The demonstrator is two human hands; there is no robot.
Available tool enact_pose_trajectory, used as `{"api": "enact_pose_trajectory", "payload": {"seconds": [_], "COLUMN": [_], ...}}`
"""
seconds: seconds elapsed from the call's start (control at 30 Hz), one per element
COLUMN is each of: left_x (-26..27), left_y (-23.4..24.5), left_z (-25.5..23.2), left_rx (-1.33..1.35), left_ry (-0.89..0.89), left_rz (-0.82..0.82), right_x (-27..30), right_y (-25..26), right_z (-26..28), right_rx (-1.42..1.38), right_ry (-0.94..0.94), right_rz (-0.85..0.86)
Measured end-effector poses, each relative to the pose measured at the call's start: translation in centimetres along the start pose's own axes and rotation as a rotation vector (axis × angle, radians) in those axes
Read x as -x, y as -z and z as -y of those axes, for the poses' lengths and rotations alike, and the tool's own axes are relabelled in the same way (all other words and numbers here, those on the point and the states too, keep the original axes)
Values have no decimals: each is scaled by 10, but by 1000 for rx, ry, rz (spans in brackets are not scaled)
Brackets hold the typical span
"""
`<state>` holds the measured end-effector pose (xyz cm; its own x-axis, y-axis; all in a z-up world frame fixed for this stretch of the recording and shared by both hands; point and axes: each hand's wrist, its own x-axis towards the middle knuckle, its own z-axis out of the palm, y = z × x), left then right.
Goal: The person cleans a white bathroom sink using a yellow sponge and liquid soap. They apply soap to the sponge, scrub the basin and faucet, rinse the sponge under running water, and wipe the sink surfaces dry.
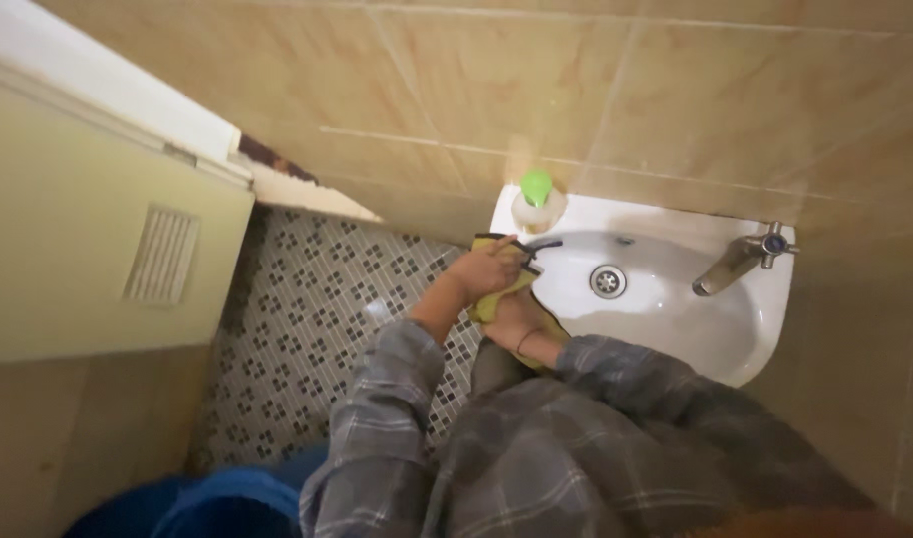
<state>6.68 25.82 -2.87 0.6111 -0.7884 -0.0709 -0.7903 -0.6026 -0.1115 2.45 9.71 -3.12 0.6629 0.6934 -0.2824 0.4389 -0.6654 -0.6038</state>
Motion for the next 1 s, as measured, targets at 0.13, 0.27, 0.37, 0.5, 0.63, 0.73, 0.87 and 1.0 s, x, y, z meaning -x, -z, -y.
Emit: {"api": "enact_pose_trajectory", "payload": {"seconds": [0.13, 0.27, 0.37, 0.5, 0.63, 0.73, 0.87, 1.0], "left_x": [3, -7, -8, -8, -2, 0, 15, 14], "left_y": [20, 16, 5, -2, 14, 18, 23, 35], "left_z": [5, 13, 13, 7, -4, -22, -55, -98], "left_rx": [-62, -103, -136, -125, -98, -104, 116, 213], "left_ry": [-44, -65, -73, -19, 53, 202, 401, 606], "left_rz": [13, 4, -25, 24, 176, 66, 64, 83], "right_x": [-5, -10, -14, -15, -11, 0, 15, 45], "right_y": [2, 10, 6, -1, -2, -2, 18, 43], "right_z": [-1, -8, -16, -24, -15, -18, -18, -15], "right_rx": [5, -5, -140, -274, -1, 3, 161, 77], "right_ry": [44, 82, 90, 110, 63, 119, 58, 408], "right_rz": [-146, -71, -125, -19, -78, -162, 182, 129]}}
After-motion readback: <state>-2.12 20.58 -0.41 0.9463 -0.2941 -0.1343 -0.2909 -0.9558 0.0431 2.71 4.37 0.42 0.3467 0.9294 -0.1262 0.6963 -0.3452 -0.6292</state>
